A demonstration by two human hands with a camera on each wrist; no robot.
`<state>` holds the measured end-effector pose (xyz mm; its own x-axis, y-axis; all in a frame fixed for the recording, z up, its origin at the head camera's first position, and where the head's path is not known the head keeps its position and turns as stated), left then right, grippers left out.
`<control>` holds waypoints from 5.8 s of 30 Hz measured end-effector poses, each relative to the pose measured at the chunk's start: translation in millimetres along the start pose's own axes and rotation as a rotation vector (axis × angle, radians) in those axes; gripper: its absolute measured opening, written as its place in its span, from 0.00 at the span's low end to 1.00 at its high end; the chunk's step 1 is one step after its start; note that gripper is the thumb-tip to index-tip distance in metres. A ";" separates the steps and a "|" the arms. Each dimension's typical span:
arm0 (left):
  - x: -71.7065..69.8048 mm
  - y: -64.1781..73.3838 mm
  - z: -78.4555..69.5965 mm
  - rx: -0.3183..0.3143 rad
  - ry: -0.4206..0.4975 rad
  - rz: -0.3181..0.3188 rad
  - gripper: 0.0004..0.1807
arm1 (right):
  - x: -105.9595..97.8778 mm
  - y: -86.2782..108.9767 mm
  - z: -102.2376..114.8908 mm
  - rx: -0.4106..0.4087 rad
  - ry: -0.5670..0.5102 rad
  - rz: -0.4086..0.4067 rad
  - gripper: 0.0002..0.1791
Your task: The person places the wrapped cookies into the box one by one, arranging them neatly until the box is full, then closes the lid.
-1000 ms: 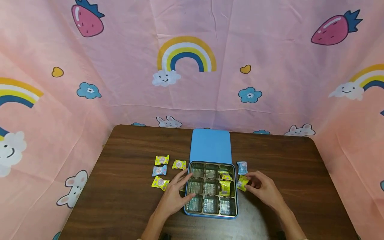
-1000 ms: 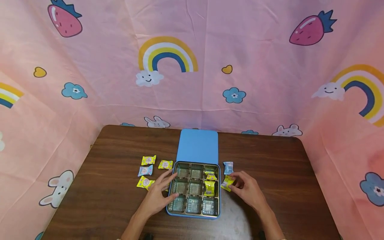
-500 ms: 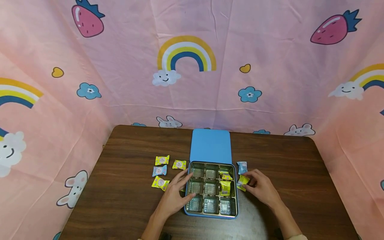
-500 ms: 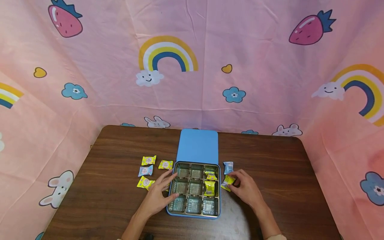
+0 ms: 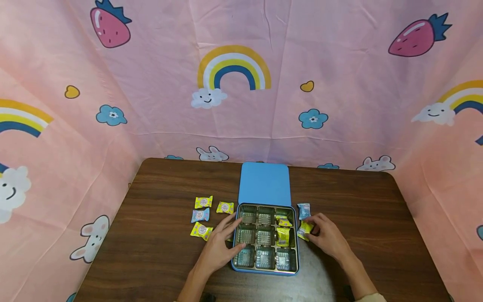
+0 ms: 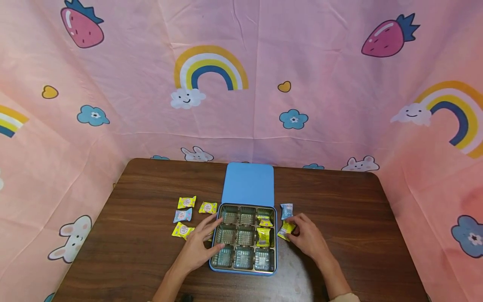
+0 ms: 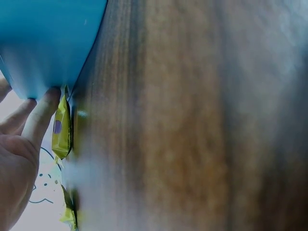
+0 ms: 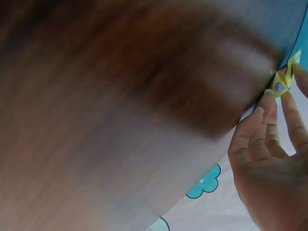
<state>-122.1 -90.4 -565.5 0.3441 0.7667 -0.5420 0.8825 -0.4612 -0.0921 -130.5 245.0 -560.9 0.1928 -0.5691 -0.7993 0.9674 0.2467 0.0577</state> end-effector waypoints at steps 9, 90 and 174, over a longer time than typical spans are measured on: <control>-0.9 0.8 -1.4 -0.017 0.018 0.000 0.40 | 3.2 -0.8 -2.6 0.046 0.046 0.033 0.24; 1.6 -1.1 2.3 -0.045 0.047 0.003 0.39 | 3.7 31.1 67.2 -0.056 -0.466 0.055 0.26; -67.8 30.4 21.9 -0.062 -0.312 -0.194 0.29 | 12.5 26.1 53.6 -0.112 -0.360 -0.021 0.37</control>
<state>-125.6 -166.2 -549.9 0.0624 0.6602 -0.7485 0.9429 -0.2848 -0.1726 -94.0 202.3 -537.3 0.2382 -0.8095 -0.5367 0.9515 0.3053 -0.0381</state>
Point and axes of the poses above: each hand's wrist, its own y-axis away from the middle knuckle, its own x-axis out of the palm, z = x × y, the point moved 6 cm from there along -y, towards the middle knuckle, and after that the axes turned 7 degrees about z, right-handed, at the moved point
